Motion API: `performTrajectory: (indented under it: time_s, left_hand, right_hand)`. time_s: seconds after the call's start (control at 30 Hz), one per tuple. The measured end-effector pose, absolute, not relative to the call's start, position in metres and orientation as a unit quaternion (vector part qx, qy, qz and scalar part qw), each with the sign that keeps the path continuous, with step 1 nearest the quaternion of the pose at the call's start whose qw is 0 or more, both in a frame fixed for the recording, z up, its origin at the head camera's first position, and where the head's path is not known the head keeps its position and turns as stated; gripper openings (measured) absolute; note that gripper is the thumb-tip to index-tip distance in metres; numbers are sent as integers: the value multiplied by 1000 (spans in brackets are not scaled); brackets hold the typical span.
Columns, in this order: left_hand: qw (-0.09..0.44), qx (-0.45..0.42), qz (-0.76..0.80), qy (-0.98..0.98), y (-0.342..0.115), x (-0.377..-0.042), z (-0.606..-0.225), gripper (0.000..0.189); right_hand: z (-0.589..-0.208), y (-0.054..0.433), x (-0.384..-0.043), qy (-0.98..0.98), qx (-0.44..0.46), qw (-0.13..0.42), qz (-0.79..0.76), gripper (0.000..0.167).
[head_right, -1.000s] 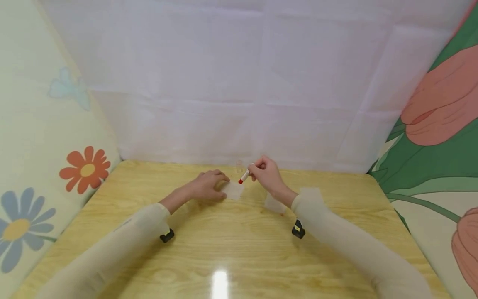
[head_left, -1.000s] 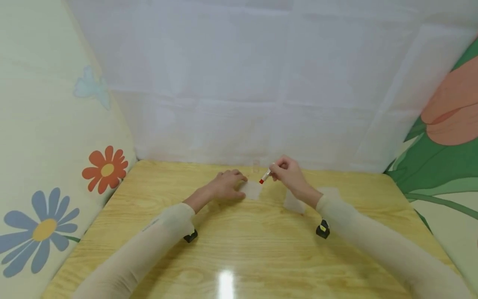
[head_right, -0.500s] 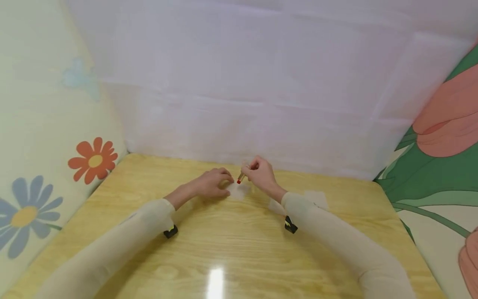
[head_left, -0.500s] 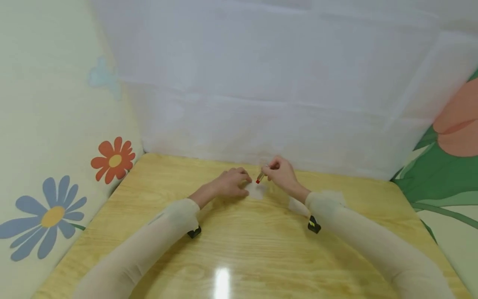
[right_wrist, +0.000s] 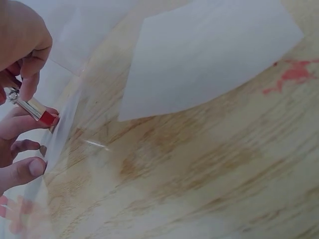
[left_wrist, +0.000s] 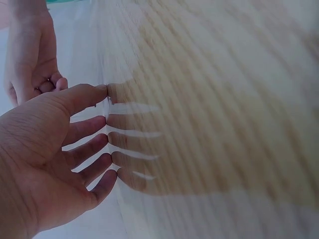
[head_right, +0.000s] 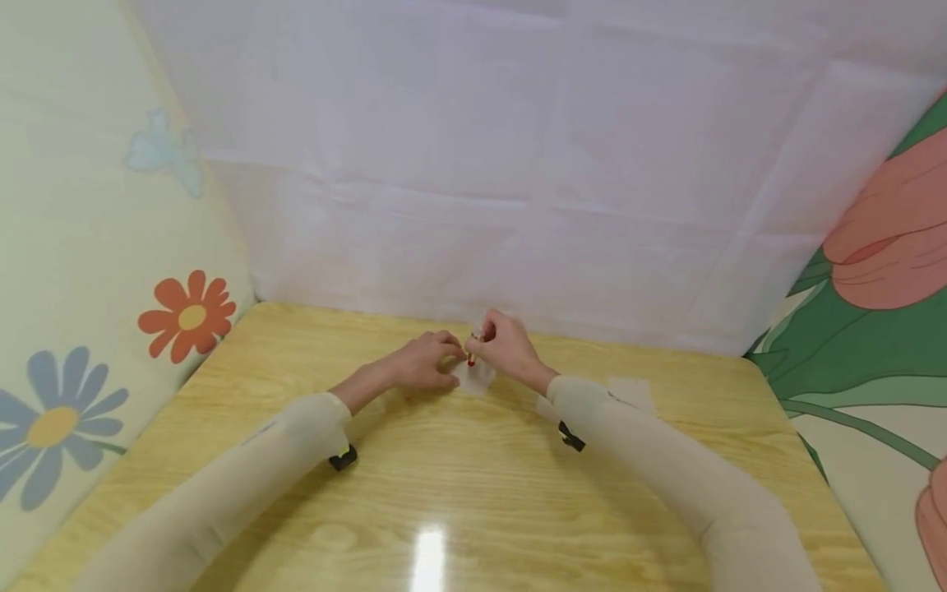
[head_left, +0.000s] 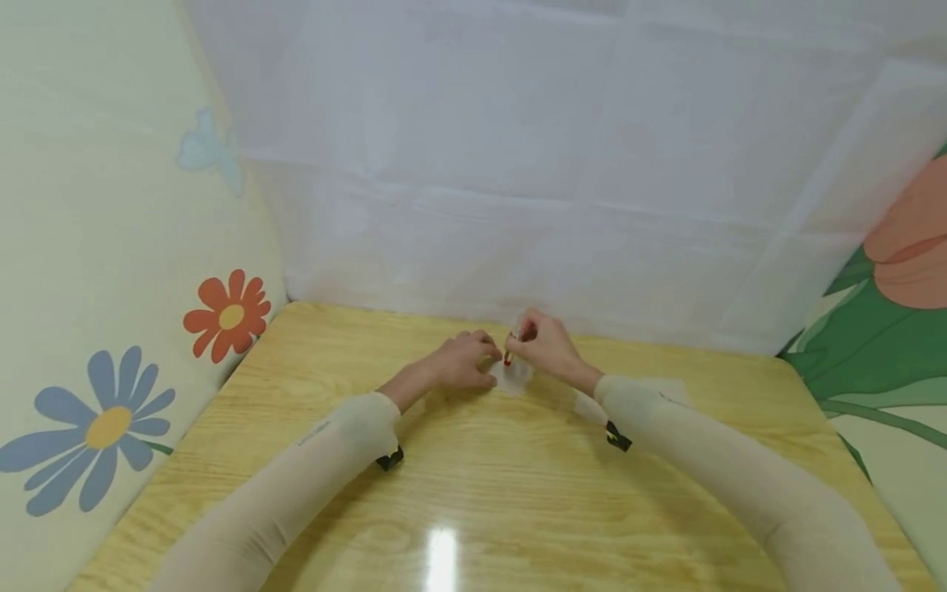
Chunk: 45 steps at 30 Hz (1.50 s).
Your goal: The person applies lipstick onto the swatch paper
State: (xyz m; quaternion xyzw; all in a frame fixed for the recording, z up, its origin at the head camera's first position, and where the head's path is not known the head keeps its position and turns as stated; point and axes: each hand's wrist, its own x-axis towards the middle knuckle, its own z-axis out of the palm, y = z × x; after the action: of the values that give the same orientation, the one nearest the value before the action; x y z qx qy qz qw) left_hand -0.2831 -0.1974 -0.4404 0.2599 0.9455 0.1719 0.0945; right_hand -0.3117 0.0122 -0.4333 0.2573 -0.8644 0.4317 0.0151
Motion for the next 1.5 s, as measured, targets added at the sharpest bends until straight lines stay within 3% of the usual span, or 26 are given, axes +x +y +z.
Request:
performTrajectory:
  time_s: [0.93,1.5]
  left_hand:
    - [96,248,182,947,-193,-279,-435,40]
    - [89,249,172,949,-195,-277,-437,49]
  right_hand:
    - [-435,5,-310,-874,284,-5,395,22]
    - [-434,13,-303,-868,323,-35,377,24]
